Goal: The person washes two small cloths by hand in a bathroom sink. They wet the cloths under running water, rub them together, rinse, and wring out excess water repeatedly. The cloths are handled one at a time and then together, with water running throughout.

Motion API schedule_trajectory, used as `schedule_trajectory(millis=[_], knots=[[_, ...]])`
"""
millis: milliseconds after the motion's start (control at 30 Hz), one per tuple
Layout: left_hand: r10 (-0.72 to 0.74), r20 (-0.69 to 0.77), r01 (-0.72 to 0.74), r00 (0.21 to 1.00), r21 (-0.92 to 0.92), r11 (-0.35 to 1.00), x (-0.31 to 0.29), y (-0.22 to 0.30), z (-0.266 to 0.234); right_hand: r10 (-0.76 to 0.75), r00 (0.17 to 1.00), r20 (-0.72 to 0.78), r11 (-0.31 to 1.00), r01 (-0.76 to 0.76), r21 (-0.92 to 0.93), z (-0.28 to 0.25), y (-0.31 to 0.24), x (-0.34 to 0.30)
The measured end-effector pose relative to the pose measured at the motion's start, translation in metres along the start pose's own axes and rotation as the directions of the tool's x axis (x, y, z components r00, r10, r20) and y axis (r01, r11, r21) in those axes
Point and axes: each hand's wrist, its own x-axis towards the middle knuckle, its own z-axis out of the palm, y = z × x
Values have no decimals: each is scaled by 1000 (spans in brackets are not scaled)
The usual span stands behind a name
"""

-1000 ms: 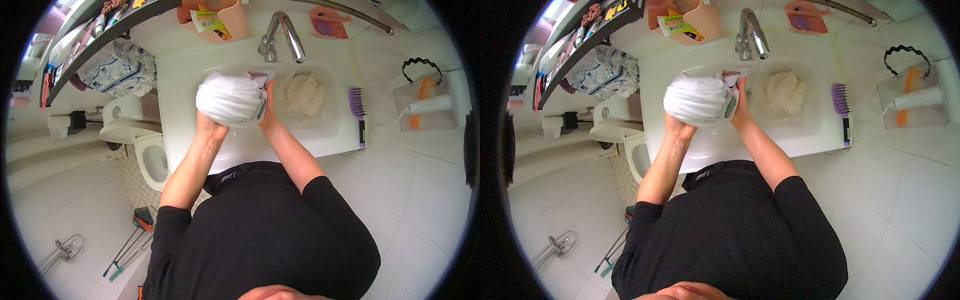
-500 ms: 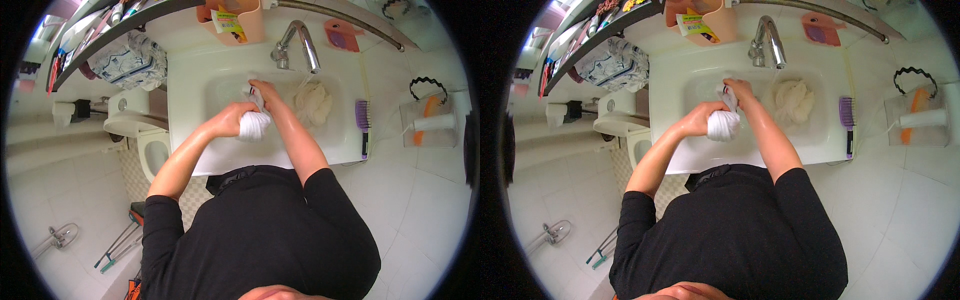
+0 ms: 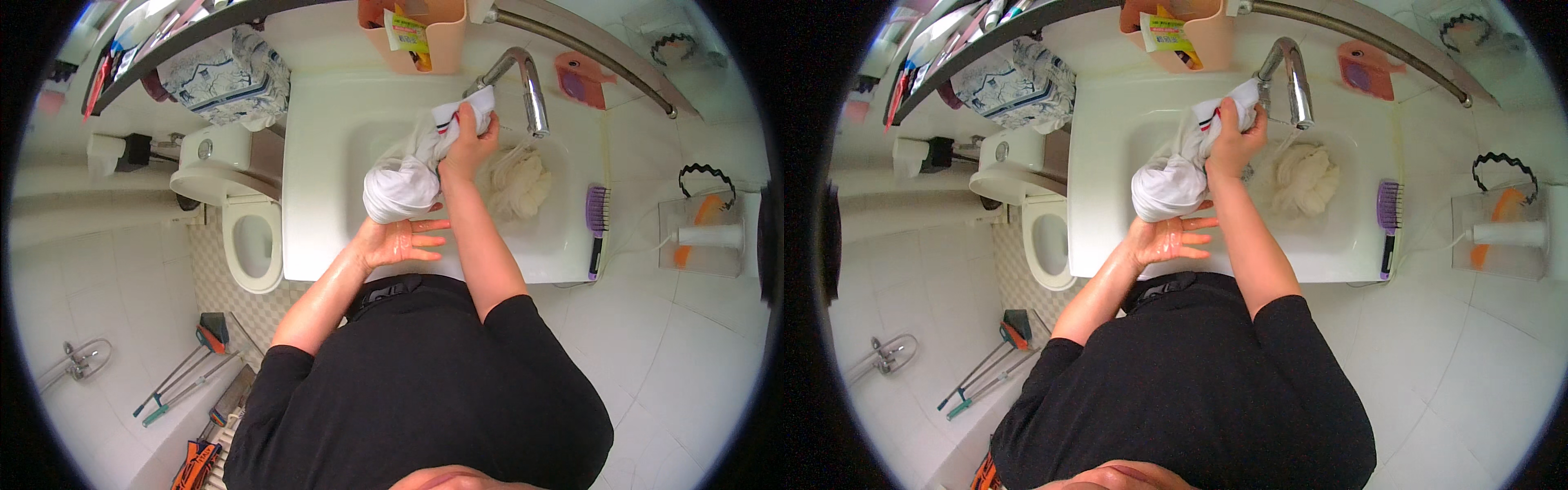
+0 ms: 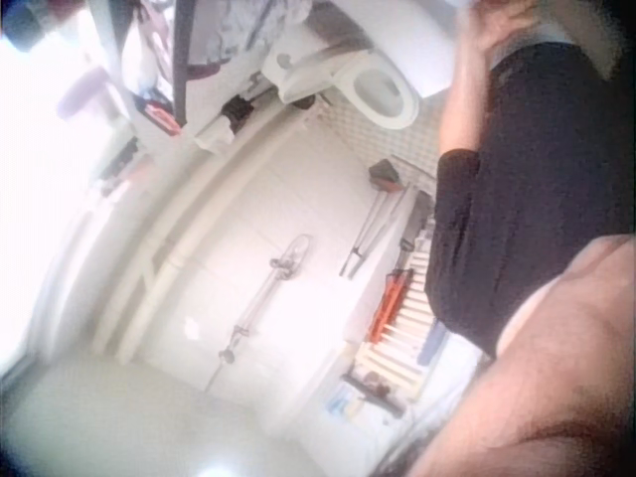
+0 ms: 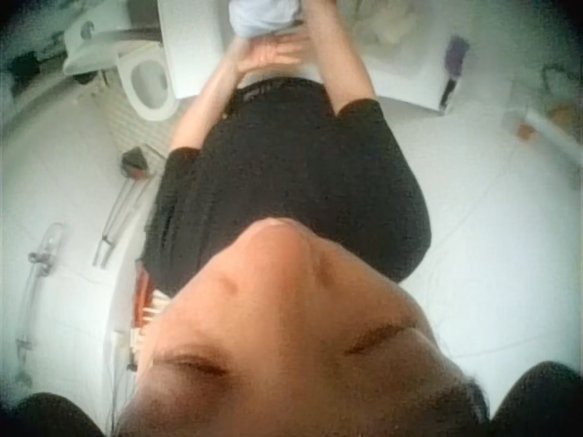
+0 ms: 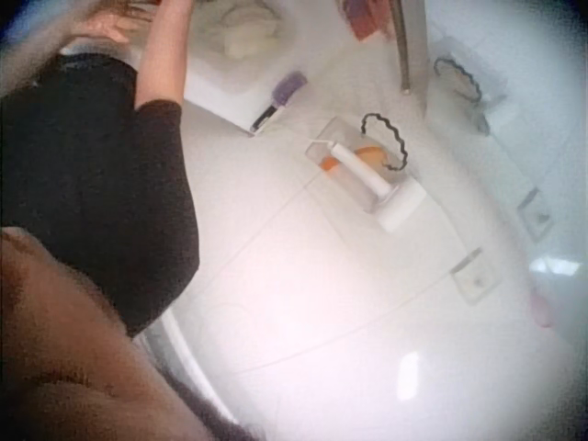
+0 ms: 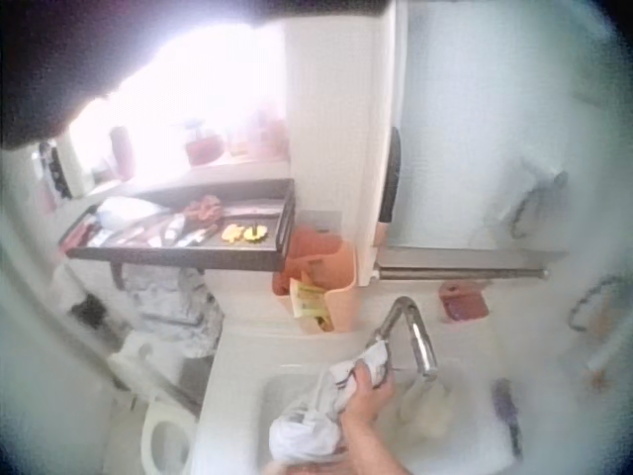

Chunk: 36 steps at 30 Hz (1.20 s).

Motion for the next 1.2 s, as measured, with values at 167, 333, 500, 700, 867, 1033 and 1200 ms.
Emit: schedule_trajectory(millis=[167,333,500,700,867,1033,1200], knots=[[265,-198,-186,944,343,921,-8,33,-14,-49,963,265,982,95,-164,-27,-10,4],[779,-278,-107,562,910,401,15,54,-5,20,922,385,906,146,-397,-51,7,-8],[764,498,106,409,806,-582,28,58,10,514,857,15,818,-485,-308,-56,26,-8],[270,597,38,755,372,-928,25,60,32,939,309,149,342,-812,-472,-82,54,6],[301,570,124,765,328,-937,31,66,25,824,566,-36,567,-823,38,-91,104,6],[533,412,200,739,621,-758,24,22,40,577,813,-77,801,-582,-142,-113,150,45],[574,313,98,756,814,-572,9,16,37,51,991,-123,783,-116,-612,-90,142,50]])
